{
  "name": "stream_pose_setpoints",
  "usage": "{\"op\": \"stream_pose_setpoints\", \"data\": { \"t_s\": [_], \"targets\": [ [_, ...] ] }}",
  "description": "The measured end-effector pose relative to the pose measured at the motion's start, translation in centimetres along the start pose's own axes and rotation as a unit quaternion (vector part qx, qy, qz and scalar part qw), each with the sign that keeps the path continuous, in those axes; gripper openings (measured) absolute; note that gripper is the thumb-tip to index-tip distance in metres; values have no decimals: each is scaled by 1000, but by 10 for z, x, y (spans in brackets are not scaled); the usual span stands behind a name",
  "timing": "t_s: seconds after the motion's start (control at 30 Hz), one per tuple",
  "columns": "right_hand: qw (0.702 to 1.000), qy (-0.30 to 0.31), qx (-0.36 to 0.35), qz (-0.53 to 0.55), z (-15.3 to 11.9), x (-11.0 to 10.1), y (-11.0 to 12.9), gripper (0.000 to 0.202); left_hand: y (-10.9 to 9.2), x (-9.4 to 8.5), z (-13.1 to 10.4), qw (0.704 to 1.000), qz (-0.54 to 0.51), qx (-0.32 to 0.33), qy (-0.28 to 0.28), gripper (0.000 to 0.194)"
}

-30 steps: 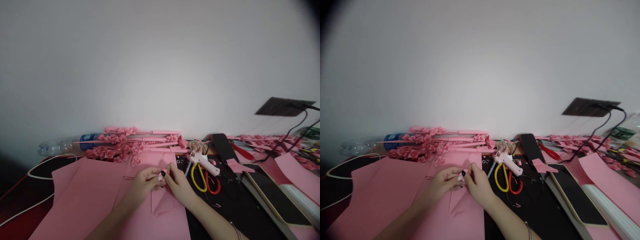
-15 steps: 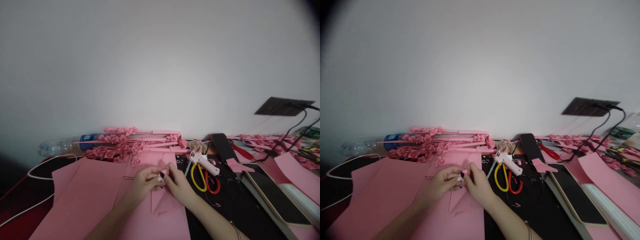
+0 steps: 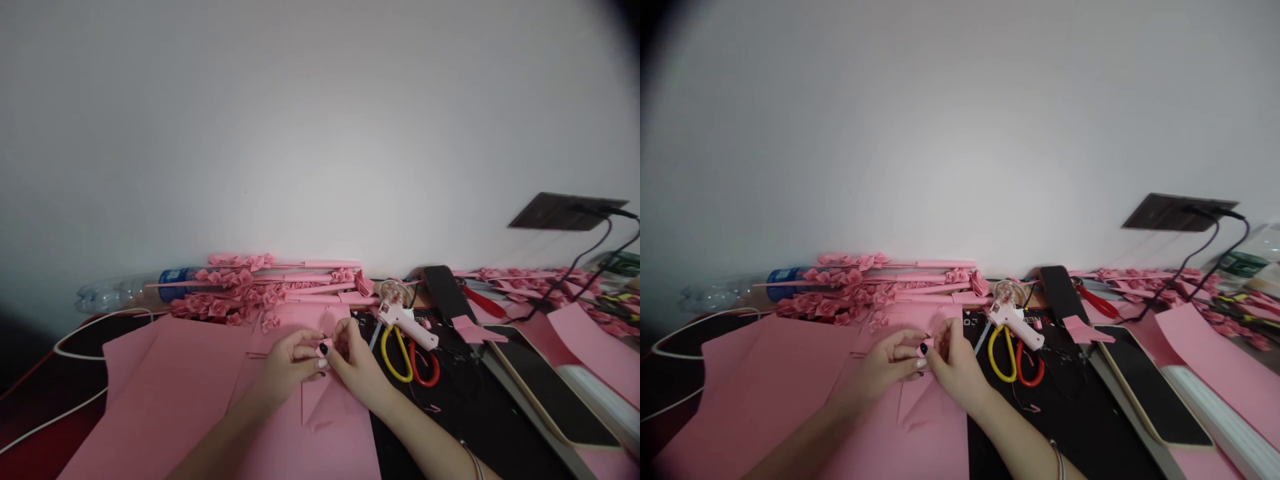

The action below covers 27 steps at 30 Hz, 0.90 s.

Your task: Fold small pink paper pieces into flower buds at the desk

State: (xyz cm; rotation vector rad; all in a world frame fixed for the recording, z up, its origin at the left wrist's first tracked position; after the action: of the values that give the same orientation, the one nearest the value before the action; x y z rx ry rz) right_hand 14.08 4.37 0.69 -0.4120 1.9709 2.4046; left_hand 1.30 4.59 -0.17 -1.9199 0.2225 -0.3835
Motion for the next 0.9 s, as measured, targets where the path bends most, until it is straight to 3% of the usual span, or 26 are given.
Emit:
{"op": "stream_pose_setpoints", "data": {
  "t_s": [0.1,0.23,0.43,0.67,0.8,0.9],
  "targets": [
    [998,33,2,-49,0,1,0,10,0,0,0,1000,1,5,4,41],
    [987,51,-36,-149,1,0,6,27,-1,0,0,1000,5,11,9,40],
    [981,83,-53,-169,3,3,9,22,-2,0,1,999,9,36,35,37],
    [982,71,-69,-164,0,5,9,23,-4,0,-1,997,1,55,48,37],
    [987,31,-67,-146,0,0,10,23,-1,-2,0,999,0,27,20,41],
    [991,15,-64,-121,0,-2,10,11,1,-3,2,1000,1,14,-4,43]
  ]
}}
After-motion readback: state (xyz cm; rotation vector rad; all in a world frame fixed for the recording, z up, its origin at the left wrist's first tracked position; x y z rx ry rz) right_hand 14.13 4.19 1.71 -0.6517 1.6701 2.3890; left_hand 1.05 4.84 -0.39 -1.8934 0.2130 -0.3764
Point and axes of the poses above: each hand's wrist, its own z-axis towards the middle knuckle, its own x-axis out of the palm, y = z × x, the point moved 5 cm from there along z, towards the middle knuckle, and after that the axes turned 7 degrees about z, right-handed, at the moved point
